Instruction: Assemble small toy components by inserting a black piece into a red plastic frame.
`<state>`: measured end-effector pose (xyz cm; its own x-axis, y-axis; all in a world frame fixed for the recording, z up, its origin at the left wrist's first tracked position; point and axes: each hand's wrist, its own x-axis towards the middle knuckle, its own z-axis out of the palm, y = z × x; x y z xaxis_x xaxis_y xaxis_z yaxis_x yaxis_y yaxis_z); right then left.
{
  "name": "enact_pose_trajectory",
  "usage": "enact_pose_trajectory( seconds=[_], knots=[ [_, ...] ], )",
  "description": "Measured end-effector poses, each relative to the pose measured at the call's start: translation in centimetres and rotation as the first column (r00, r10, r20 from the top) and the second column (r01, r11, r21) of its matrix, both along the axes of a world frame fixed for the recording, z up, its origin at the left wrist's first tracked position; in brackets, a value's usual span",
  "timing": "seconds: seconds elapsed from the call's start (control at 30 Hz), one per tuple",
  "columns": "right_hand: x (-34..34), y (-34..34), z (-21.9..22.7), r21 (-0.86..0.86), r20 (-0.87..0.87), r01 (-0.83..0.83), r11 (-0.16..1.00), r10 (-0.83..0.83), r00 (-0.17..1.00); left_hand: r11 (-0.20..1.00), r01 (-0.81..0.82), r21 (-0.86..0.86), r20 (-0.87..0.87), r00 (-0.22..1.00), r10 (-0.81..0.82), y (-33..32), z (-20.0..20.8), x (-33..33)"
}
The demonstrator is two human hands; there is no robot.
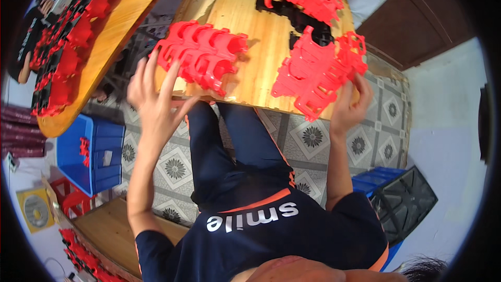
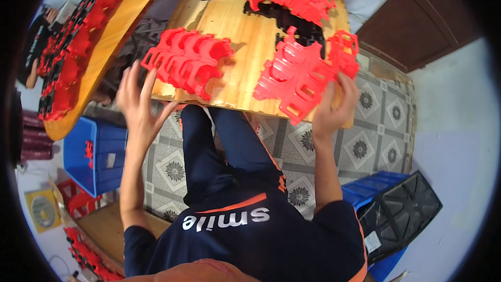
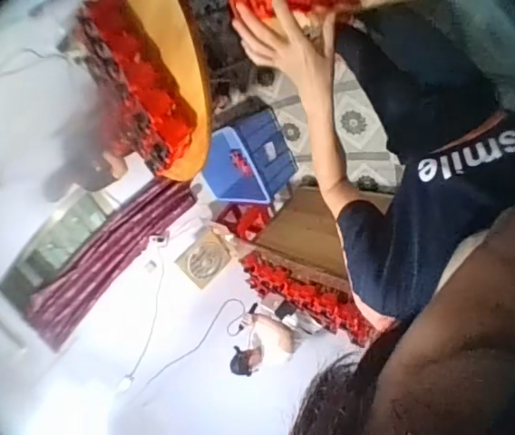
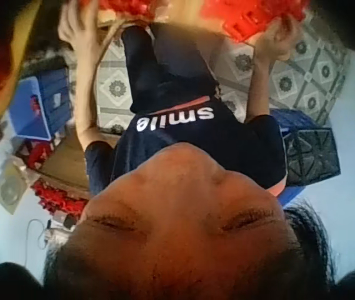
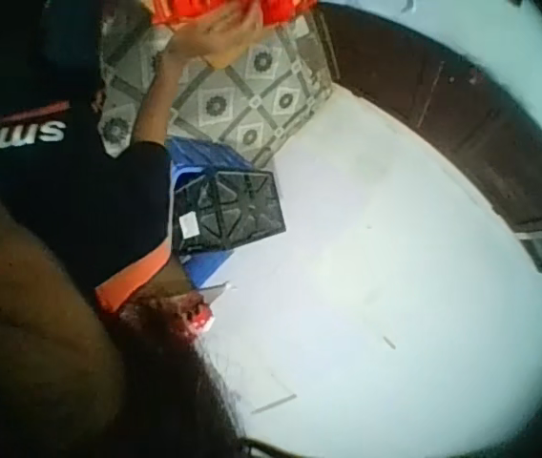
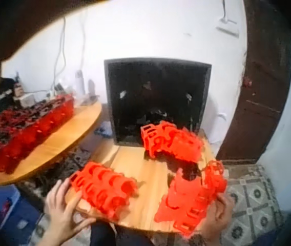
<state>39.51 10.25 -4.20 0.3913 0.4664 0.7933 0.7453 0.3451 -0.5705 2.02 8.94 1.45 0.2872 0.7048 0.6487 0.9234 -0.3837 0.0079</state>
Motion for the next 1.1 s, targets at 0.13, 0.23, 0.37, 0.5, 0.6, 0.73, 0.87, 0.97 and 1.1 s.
enact_pose_trajectory(
  seconds=[0.13, 0.23, 0.37, 0.5, 0.6, 0.73, 0.87, 0.97, 1.1],
  knots=[
    [-4.3, -1.1, 0.6, -0.137, 0.092, -0.252, 0.958, 0.266, 0.960, 0.988, -0.107, -0.111, 0.679, 0.718, 0.154, 6.3, -5.7, 0.3],
    [-11.8, 1.9, 1.8, -0.319, -0.267, -0.619, 0.718, 0.559, 0.785, 0.979, -0.163, -0.126, 0.611, 0.765, 0.206, 7.9, -8.2, 0.8],
    [-18.1, 7.7, -1.3, -0.641, -0.122, -0.505, 0.578, 0.573, 0.810, 0.956, -0.160, -0.247, 0.494, 0.828, 0.267, 9.4, -10.6, 1.4],
    [-20.5, 7.8, -4.3, -0.379, -0.586, -0.805, 0.456, 0.555, 0.590, 0.931, -0.263, -0.251, 0.517, 0.777, 0.359, 11.8, -10.5, 3.3],
    [-20.1, 8.3, -7.7, -0.221, -0.574, -0.759, 0.613, 0.547, 0.610, 0.898, -0.305, -0.318, 0.558, 0.705, 0.437, 13.4, -9.6, 5.7],
    [-18.8, 6.5, -1.7, -0.144, -0.155, -0.516, 0.845, 0.496, 0.855, 0.877, -0.329, -0.349, 0.532, 0.701, 0.475, 14.1, -9.8, 5.2],
    [-17.0, 8.2, -1.0, -0.318, -0.238, -0.532, 0.785, 0.477, 0.846, 0.973, -0.044, -0.227, 0.741, 0.640, 0.202, 14.2, -9.9, 2.2],
    [-17.1, 9.3, -2.9, -0.221, -0.383, -0.615, 0.757, 0.512, 0.768, 0.956, -0.235, -0.174, 0.780, 0.560, 0.280, 14.1, -10.3, -3.1],
    [-19.2, 9.7, -4.4, -0.125, -0.604, -0.772, 0.624, 0.569, 0.558, 0.893, 0.309, -0.329, 0.923, 0.304, 0.235, 14.4, -10.9, -4.0]
  ],
)
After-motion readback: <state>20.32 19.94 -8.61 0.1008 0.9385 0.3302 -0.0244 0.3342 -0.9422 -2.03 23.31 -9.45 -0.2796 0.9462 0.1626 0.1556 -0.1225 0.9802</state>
